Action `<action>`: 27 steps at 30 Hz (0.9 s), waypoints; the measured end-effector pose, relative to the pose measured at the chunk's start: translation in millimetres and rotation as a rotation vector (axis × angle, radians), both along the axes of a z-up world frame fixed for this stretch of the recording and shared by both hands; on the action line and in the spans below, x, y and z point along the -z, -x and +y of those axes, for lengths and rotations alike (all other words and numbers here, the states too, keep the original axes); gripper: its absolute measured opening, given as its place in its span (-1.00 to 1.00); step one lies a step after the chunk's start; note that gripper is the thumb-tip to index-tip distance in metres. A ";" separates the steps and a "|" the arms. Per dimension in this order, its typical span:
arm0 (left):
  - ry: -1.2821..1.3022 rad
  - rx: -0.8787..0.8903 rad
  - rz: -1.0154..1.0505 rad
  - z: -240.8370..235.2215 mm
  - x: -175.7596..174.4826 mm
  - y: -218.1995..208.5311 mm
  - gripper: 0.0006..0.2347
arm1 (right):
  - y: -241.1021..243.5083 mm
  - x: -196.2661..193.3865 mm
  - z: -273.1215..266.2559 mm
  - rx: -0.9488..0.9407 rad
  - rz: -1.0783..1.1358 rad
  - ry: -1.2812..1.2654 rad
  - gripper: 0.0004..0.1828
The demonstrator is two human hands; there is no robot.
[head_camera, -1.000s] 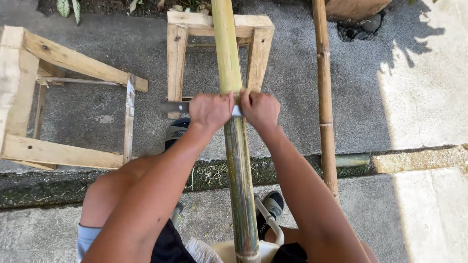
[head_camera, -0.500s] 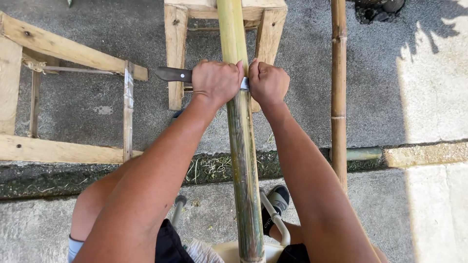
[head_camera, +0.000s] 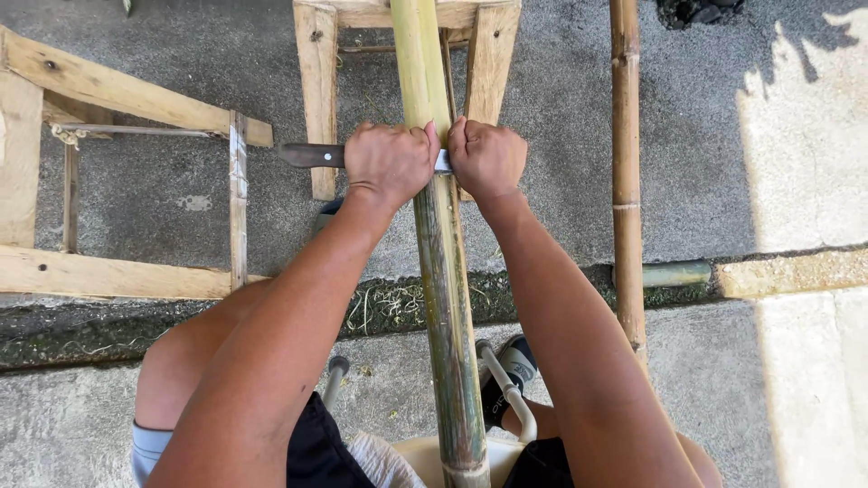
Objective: Scraping the outer layer of a bamboo pole using a knife while it rests on a wooden stand.
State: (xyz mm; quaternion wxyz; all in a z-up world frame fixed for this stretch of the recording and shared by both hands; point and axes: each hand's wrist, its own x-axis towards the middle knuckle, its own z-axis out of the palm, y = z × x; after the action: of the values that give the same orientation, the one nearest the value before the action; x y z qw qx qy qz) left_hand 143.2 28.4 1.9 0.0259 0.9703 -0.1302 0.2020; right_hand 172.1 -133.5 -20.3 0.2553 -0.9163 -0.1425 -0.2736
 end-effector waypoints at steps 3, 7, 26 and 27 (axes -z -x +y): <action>0.019 -0.006 0.003 -0.5 3.9 1.3 -0.51 | 2.1 2.8 0.1 0.010 0.035 0.021 -0.53; -0.015 -0.006 0.019 -1.3 1.3 10.4 -0.52 | 9.6 6.0 -2.8 0.017 0.046 0.035 -0.53; 0.014 -0.011 0.044 -13.6 4.5 79.4 -0.52 | 78.5 3.2 -14.3 -0.005 0.055 0.036 -0.51; 0.020 -0.006 0.018 -14.0 6.5 82.4 -0.52 | 81.6 3.1 -15.4 -0.014 0.044 0.033 -0.51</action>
State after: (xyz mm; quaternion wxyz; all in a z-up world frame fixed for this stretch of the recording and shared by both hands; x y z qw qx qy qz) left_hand 60.8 14.4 -4.6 0.0363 0.9722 -0.1250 0.1947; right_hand 90.5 -148.9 -23.4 0.2452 -0.9252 -0.1476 -0.2491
